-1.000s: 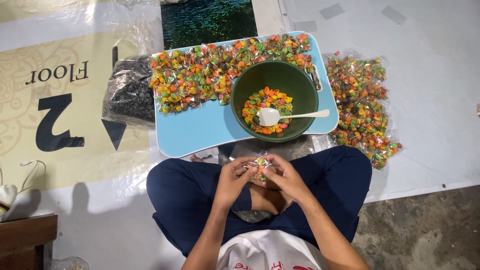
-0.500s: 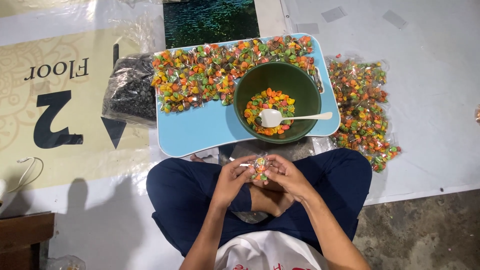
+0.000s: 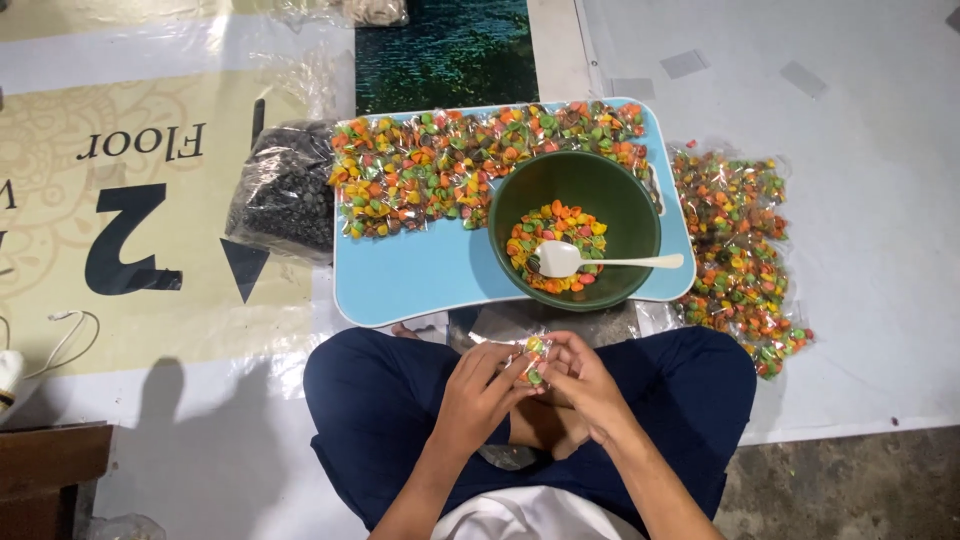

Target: A person manually packages colorful snacks into small plastic bags using a spoon and hands while sitting on the floor.

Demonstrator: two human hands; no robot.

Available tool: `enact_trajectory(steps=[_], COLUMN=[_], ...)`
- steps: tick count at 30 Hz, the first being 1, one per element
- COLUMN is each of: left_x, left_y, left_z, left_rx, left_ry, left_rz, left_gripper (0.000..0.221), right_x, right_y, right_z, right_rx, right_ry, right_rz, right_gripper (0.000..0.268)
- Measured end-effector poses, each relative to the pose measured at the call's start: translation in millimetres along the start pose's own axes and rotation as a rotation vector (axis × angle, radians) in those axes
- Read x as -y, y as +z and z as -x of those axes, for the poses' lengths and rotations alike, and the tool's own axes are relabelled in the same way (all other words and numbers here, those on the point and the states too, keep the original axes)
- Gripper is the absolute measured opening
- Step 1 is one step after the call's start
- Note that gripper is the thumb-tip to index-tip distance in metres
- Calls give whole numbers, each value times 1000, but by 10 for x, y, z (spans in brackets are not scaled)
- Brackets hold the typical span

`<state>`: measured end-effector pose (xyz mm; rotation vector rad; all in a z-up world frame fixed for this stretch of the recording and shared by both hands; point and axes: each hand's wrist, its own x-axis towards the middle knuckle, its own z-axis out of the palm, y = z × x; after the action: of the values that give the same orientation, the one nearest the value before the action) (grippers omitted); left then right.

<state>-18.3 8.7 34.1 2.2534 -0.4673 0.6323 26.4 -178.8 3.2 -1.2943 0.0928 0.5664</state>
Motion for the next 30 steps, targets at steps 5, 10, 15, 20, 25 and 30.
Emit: enact_trajectory(steps=[5,10,15,20,25,30], left_x=[37,164,459,591,561,638], left_y=[-175,-267,-147,23,-37,-44], left_z=[-41,26,232,262,123,104], left_rx=[-4,-38,-263,-575,-696,-743], left_ry=[-23,-118,-708,-943,-886,-787], left_rz=[44,114,734,1248,1409,1385], left_gripper=[33,40,24,26,28,21], right_x=[9,167,153,443,679,647], right_y=[114,373,580,996,1310,1460], right_z=[-143,-165,-195,-215,-250,-367], right_rx=[25,9,-8,75,57,82], right_ry=[-5,72,-166,-340,-495,-393], right_rz=[-43,14,307,410,509,437], right_gripper=[39,36,37,52,43,51])
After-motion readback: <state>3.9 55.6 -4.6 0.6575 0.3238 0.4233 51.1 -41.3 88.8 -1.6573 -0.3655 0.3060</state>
